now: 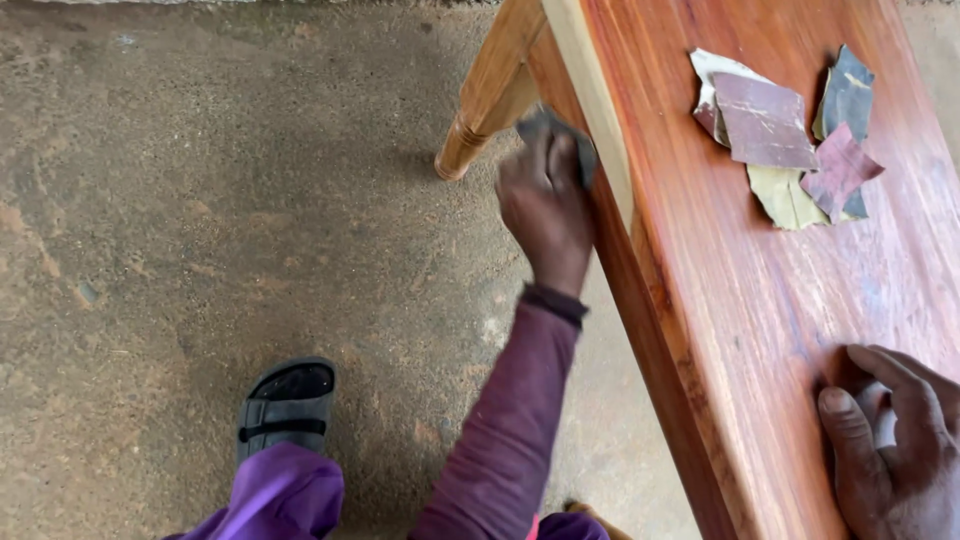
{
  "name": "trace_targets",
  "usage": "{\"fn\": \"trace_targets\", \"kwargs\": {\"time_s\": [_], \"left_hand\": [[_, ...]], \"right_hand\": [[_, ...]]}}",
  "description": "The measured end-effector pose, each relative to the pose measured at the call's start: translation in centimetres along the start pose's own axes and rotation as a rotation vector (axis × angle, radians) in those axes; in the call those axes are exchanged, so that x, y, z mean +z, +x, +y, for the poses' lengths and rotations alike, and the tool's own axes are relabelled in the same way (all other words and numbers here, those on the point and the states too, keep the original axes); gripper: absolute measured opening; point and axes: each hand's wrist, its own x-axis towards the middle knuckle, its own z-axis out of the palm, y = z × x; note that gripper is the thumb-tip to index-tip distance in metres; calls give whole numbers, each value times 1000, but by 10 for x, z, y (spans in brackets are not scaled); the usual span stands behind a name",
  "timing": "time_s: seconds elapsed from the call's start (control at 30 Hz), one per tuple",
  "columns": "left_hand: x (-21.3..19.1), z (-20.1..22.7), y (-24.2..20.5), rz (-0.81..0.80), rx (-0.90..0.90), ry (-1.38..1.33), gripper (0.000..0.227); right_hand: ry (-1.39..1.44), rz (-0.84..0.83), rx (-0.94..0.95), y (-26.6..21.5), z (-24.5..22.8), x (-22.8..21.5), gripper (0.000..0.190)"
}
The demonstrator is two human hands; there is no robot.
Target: The person sands the edges and top surface of a wooden table using sandpaper.
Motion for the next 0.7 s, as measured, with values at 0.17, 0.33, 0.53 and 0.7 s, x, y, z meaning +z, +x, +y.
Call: {"fn": "trace_targets", "kwargs": {"time_s": [0.17, 0.33, 0.53, 0.7], "left_hand": [[-28, 55, -21, -69, 93, 352, 31], [-8, 23, 23, -20, -66, 282, 32], [-24, 56, 6, -51, 213, 446, 37], [-8, 30, 25, -1, 335, 448, 37]], "right_hand": [[-78, 20, -7, 2, 2, 4, 33], [123, 4, 61, -4, 4, 7, 35], [55, 47, -16, -8, 18, 16, 31], [236, 53, 112, -2, -1, 17, 35]]}}
